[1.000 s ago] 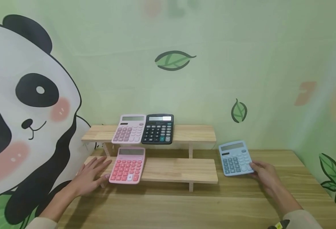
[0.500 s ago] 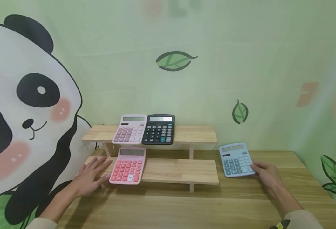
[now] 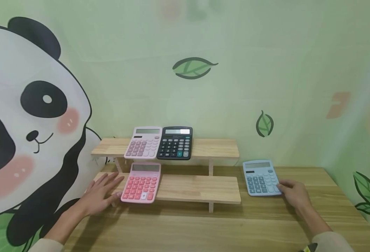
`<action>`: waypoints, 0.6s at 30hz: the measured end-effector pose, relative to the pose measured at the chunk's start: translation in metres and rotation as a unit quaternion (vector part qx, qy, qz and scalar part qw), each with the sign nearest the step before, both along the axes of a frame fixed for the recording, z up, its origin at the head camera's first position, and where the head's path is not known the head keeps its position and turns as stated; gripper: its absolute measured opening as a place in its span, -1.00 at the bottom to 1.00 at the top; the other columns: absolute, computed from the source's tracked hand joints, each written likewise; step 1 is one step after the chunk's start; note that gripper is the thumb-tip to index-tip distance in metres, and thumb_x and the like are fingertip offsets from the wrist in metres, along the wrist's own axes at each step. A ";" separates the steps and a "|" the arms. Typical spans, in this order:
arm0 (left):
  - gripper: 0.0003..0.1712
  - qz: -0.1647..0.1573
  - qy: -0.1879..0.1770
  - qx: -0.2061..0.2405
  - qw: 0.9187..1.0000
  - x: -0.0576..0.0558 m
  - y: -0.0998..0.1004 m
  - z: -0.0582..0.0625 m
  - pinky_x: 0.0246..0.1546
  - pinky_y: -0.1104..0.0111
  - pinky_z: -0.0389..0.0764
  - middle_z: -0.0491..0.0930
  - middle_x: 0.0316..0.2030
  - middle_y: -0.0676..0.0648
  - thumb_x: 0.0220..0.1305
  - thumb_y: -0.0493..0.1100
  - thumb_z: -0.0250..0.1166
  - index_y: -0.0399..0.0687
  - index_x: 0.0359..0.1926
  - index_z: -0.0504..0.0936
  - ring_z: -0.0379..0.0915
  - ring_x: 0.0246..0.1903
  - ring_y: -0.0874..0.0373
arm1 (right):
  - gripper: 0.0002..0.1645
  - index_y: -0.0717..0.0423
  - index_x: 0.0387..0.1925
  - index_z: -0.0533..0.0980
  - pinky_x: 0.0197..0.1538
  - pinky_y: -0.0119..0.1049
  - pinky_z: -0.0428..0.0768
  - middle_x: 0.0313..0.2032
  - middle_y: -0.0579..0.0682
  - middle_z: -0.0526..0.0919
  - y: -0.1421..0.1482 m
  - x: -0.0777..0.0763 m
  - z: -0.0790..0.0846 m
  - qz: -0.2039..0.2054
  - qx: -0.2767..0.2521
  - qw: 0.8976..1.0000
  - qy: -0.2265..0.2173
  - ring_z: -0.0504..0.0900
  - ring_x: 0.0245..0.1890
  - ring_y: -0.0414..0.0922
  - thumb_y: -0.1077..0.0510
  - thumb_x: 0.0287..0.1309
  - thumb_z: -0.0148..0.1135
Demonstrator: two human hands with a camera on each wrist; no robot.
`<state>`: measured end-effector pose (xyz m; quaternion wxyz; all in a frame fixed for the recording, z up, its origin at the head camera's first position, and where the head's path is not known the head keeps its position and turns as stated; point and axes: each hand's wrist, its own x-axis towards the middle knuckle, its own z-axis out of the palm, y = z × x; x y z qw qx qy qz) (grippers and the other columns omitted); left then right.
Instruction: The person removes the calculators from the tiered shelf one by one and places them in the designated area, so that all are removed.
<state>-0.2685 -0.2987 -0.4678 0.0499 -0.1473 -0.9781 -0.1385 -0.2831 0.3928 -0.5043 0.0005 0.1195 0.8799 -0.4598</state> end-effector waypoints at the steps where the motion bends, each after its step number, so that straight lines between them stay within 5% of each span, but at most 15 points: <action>1: -0.16 0.000 0.000 0.000 1.000 0.000 0.000 0.000 0.41 -0.56 -0.20 0.18 0.61 -0.23 0.51 0.42 0.08 0.10 0.60 0.38 -0.12 0.59 -0.46 | -0.33 0.58 0.43 0.29 0.02 -0.18 0.61 0.35 0.57 0.36 0.000 0.000 0.000 0.001 0.000 1.000 -0.001 0.49 0.18 0.26 0.06 0.65 0.01; 6: -0.16 0.000 0.000 0.000 1.000 0.000 0.000 0.000 0.41 -0.56 -0.19 0.19 0.61 -0.24 0.51 0.41 0.09 0.09 0.59 0.38 -0.12 0.58 -0.46 | -0.35 0.58 0.43 0.28 0.25 0.19 0.51 0.37 0.59 0.32 0.000 0.001 0.000 0.006 -0.004 1.000 0.000 0.43 0.26 0.35 0.09 0.65 -0.01; 18: -0.15 0.003 -0.003 -0.006 1.000 -0.002 -0.001 -0.001 0.41 -0.56 -0.20 0.18 0.61 -0.24 0.51 0.43 0.06 0.11 0.60 0.36 -0.12 0.59 -0.46 | -0.40 0.58 0.38 0.34 0.28 0.27 0.46 0.35 0.60 0.36 0.002 0.004 0.001 0.003 0.003 1.000 0.010 0.42 0.26 0.39 0.13 0.62 0.02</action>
